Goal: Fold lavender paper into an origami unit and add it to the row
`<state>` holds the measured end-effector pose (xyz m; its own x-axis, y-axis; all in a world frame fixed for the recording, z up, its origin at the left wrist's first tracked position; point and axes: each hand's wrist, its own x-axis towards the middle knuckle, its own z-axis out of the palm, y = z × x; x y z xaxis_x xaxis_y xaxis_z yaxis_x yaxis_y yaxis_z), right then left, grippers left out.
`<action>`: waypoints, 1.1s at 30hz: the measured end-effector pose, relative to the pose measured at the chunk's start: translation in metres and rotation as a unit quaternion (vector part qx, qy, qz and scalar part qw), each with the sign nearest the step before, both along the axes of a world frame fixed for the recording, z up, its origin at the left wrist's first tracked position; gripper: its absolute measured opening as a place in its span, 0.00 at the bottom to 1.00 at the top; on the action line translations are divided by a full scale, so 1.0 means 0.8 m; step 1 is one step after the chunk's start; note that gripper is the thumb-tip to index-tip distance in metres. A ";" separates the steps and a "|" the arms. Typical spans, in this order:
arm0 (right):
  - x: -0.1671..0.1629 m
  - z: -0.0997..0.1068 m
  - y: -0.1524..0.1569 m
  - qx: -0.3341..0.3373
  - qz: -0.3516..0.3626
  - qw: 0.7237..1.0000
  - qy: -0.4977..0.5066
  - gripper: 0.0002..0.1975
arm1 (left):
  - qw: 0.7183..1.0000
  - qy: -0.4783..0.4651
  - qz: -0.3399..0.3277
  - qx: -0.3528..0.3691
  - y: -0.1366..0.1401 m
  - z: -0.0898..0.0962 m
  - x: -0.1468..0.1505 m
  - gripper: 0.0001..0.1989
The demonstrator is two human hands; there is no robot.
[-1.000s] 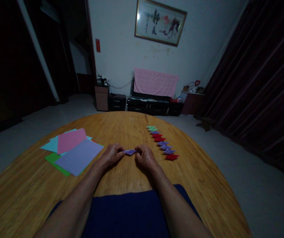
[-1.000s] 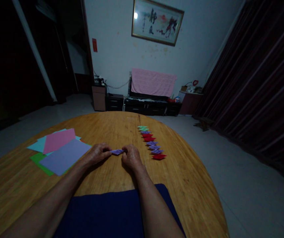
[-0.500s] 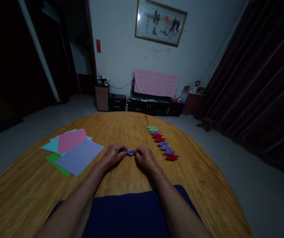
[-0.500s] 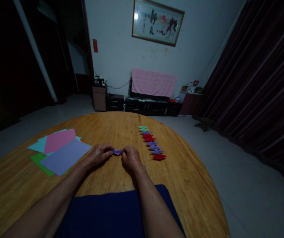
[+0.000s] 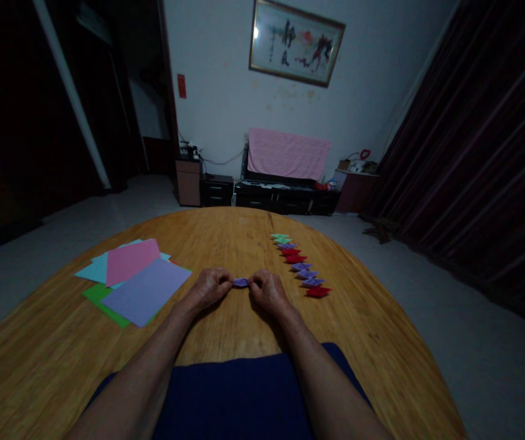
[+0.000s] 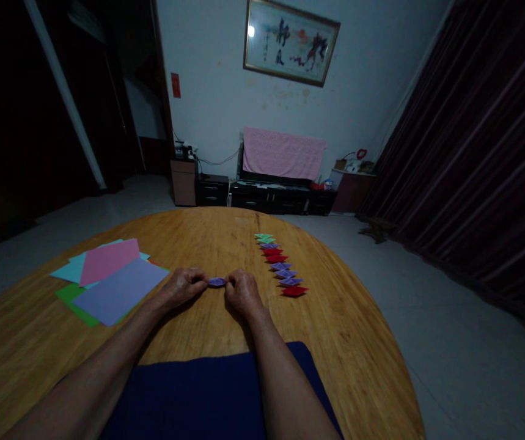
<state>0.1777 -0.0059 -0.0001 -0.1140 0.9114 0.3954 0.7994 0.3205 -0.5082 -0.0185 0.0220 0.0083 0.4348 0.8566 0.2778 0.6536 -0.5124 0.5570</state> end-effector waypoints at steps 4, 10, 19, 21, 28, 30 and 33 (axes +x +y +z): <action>0.000 0.001 -0.001 0.000 0.007 1.000 0.004 0.08 | 1.000 -0.026 -0.007 -0.003 -0.002 0.001 0.003 0.09; 0.000 -0.002 -0.001 0.000 0.028 1.000 0.013 0.09 | 0.999 -0.038 -0.021 -0.017 -0.003 0.000 0.009 0.10; 0.000 -0.001 -0.001 -0.004 0.027 0.999 0.017 0.08 | 0.999 -0.044 0.006 -0.026 0.001 -0.003 0.012 0.12; -0.001 -0.001 -0.001 -0.002 0.033 0.999 0.017 0.09 | 0.998 -0.052 0.010 -0.033 0.003 -0.006 0.014 0.12; -0.003 0.002 -0.003 -0.007 0.037 0.999 0.019 0.10 | 0.996 -0.040 0.020 -0.073 0.002 0.000 0.021 0.13; -0.002 0.001 -0.003 -0.003 0.043 0.998 0.037 0.11 | 0.997 -0.027 0.015 -0.077 0.001 0.004 0.021 0.13; -0.004 -0.002 0.000 0.007 0.036 0.995 0.095 0.15 | 0.995 -0.041 0.031 -0.081 0.001 0.006 0.023 0.12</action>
<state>0.1748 -0.0058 -0.0020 -0.1001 0.8975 0.4296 0.6638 0.3819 -0.6431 -0.0004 0.0229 0.0129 0.3619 0.9174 0.1652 0.6305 -0.3714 0.6815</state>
